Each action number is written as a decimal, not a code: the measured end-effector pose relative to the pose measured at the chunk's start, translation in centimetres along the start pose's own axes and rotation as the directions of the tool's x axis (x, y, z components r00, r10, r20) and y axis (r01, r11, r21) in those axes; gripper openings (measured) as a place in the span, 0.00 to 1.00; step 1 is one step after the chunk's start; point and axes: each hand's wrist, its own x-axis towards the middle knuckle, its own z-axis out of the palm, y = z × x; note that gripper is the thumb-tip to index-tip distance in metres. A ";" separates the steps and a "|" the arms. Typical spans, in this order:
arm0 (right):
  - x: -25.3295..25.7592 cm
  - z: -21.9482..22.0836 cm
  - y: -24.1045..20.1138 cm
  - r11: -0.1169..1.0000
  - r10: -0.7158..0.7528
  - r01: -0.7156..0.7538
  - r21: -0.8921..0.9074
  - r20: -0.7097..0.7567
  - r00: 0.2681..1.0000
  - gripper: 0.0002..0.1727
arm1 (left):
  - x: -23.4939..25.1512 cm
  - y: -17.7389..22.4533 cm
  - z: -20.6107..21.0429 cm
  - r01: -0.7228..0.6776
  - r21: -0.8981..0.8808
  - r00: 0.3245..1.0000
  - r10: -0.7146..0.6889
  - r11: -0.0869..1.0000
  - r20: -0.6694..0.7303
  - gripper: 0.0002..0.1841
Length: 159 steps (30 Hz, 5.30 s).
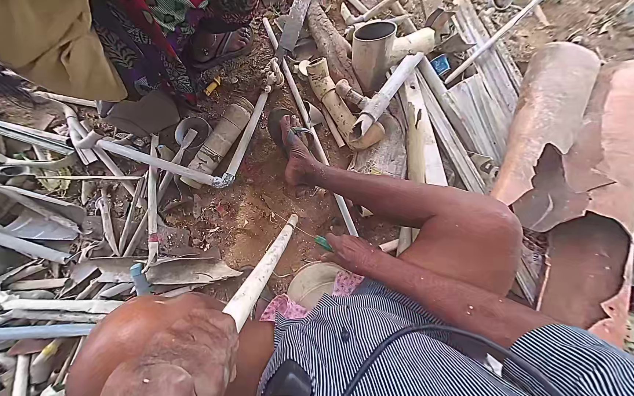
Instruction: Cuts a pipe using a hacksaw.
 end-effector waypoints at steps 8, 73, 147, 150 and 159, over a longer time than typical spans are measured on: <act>0.3 1.0 -0.6 0.998 -0.063 0.062 -0.027 -0.018 0.998 0.28 | -5.8 -2.4 -0.7 -0.211 0.094 0.946 0.228 0.973 -0.231 0.19; -0.7 1.9 -2.9 0.996 -0.081 0.083 0.038 -0.045 0.996 0.28 | -4.6 -3.2 1.6 -0.089 0.523 0.372 0.515 0.848 -0.772 0.12; -1.7 2.2 -0.4 0.852 -0.076 0.379 0.361 -0.632 0.771 0.24 | 6.3 -0.8 -2.9 0.186 0.570 0.108 0.559 0.801 -0.822 0.11; -1.4 2.5 -0.2 0.849 -0.066 0.380 0.367 -0.639 0.766 0.23 | 6.6 0.7 -3.4 0.183 0.549 0.189 0.519 0.815 -0.833 0.15; 0.0 2.7 0.7 0.851 0.008 0.322 0.414 -0.624 0.781 0.23 | 7.0 4.4 -6.4 0.395 0.576 0.430 0.409 0.716 -0.805 0.25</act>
